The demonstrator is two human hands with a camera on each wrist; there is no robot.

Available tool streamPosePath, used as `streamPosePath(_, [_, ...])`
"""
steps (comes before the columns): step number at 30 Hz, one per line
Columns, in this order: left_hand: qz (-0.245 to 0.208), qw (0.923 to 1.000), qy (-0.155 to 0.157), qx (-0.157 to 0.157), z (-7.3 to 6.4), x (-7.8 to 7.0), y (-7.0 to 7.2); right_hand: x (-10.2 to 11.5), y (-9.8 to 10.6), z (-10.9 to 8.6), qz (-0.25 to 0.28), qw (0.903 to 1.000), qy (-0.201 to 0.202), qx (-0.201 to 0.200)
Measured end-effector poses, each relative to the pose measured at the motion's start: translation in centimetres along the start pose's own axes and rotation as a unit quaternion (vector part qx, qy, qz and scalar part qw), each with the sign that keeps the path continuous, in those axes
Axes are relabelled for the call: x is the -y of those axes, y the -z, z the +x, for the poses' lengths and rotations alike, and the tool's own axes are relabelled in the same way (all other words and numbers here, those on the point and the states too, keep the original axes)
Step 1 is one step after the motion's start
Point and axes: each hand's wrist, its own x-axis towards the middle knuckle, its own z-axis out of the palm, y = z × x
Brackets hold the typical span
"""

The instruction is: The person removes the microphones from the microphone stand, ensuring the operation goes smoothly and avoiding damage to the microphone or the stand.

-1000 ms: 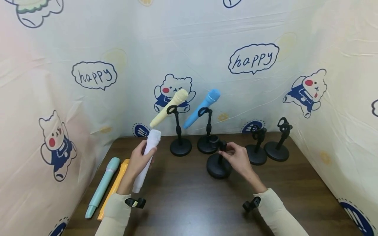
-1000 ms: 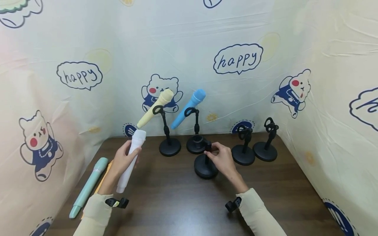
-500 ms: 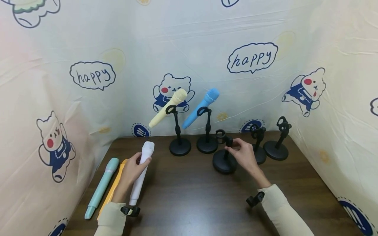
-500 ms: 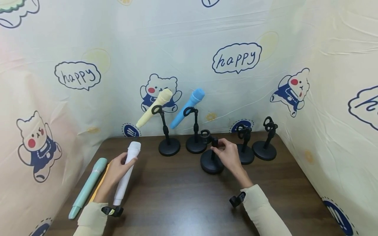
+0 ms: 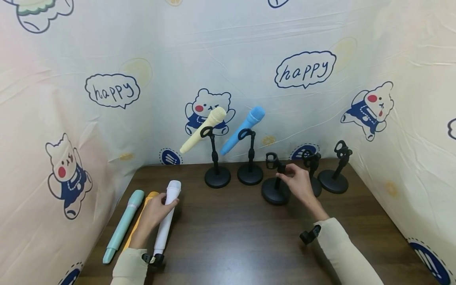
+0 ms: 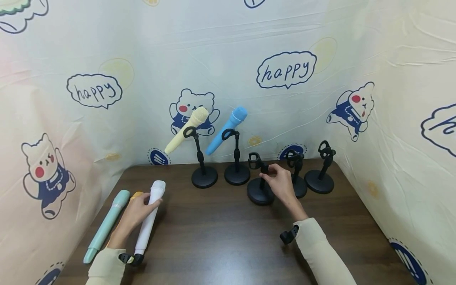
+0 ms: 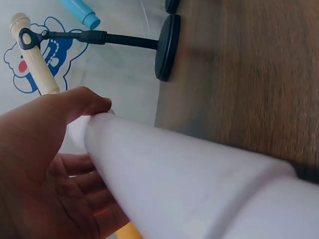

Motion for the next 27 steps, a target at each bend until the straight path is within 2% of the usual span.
streamPosePath(9, [0.043, 0.9990, 0.011, 0.011, -0.2, 0.6, 0.3, -0.7, 0.1, 0.8, -0.011, 0.9999, -0.009, -0.009])
streamPosePath(22, [0.124, 0.9923, -0.001, 0.004, -0.7, 0.7, 0.0, -1.3, -0.3, 1.4, -0.035, 0.9990, -0.017, -0.024])
streamPosePath(27, [0.143, 0.9897, 0.004, 0.000, -1.1, 0.6, 0.1, -1.5, -0.3, 1.7, -0.038, 0.9988, -0.019, -0.025])
